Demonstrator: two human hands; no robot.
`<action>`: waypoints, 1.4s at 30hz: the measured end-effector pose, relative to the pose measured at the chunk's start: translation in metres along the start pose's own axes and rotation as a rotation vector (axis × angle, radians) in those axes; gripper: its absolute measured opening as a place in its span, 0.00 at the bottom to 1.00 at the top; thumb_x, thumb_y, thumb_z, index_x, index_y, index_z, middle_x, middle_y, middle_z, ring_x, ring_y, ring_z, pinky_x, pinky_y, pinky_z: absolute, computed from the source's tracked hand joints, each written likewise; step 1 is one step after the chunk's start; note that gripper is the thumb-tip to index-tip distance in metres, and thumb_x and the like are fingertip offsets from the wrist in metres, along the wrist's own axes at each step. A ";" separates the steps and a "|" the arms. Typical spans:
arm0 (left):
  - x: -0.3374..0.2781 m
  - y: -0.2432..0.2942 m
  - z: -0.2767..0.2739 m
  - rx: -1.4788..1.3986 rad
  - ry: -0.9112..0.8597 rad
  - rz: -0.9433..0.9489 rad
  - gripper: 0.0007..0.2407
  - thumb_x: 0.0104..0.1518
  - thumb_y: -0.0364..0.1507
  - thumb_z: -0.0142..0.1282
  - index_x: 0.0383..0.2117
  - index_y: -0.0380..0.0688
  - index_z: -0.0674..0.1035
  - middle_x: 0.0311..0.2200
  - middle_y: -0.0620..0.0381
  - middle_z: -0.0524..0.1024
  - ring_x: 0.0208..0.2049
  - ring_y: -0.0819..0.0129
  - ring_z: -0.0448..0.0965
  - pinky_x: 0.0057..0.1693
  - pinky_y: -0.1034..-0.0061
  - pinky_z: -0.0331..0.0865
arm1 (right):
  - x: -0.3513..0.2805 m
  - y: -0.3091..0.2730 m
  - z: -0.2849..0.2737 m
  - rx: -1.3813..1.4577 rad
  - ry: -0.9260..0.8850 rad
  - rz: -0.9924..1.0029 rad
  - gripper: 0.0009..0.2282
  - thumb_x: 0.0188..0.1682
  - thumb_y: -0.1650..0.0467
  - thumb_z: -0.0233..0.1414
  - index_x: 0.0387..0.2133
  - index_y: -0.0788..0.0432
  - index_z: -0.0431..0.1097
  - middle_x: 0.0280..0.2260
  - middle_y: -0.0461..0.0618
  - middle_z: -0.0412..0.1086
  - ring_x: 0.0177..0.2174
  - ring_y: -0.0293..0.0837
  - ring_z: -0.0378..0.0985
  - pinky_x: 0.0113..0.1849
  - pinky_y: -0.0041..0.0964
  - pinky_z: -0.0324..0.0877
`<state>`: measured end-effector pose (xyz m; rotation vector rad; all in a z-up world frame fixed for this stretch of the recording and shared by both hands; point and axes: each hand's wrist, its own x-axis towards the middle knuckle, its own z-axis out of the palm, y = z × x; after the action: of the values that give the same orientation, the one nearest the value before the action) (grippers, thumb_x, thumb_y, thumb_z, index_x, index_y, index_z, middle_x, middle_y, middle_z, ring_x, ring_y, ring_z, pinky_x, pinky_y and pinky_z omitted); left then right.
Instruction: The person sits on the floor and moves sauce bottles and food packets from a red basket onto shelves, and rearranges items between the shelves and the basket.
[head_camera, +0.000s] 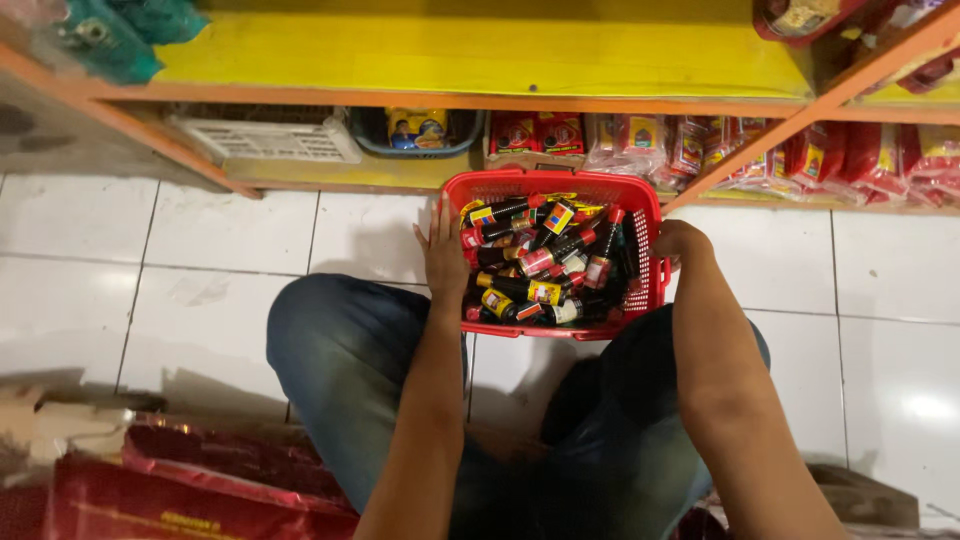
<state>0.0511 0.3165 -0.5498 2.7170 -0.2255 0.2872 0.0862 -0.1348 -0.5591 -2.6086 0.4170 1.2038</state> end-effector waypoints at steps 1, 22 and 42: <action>0.001 0.001 -0.003 -0.020 0.002 -0.007 0.30 0.47 0.16 0.55 0.62 0.40 0.68 0.74 0.55 0.43 0.74 0.56 0.44 0.73 0.41 0.37 | 0.003 0.001 0.002 -0.017 0.009 -0.005 0.15 0.45 0.71 0.53 0.47 0.63 0.72 0.43 0.67 0.76 0.43 0.61 0.80 0.43 0.53 0.76; 0.001 0.000 -0.002 -0.258 0.144 0.039 0.24 0.44 0.13 0.53 0.51 0.43 0.81 0.73 0.52 0.52 0.74 0.49 0.48 0.74 0.40 0.36 | -0.017 -0.013 0.097 0.436 1.007 -0.203 0.20 0.58 0.69 0.46 0.59 0.70 0.51 0.50 0.79 0.63 0.45 0.77 0.70 0.46 0.63 0.68; 0.000 -0.001 -0.012 -0.186 -0.048 0.002 0.24 0.47 0.10 0.53 0.53 0.43 0.78 0.74 0.54 0.48 0.75 0.55 0.47 0.76 0.53 0.42 | -0.082 -0.042 0.125 0.361 1.110 -0.035 0.21 0.62 0.69 0.45 0.63 0.71 0.51 0.49 0.71 0.65 0.45 0.70 0.71 0.43 0.58 0.69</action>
<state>0.0489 0.3221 -0.5392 2.5414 -0.2555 0.1913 -0.0375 -0.0421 -0.5708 -2.6578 0.6675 -0.4234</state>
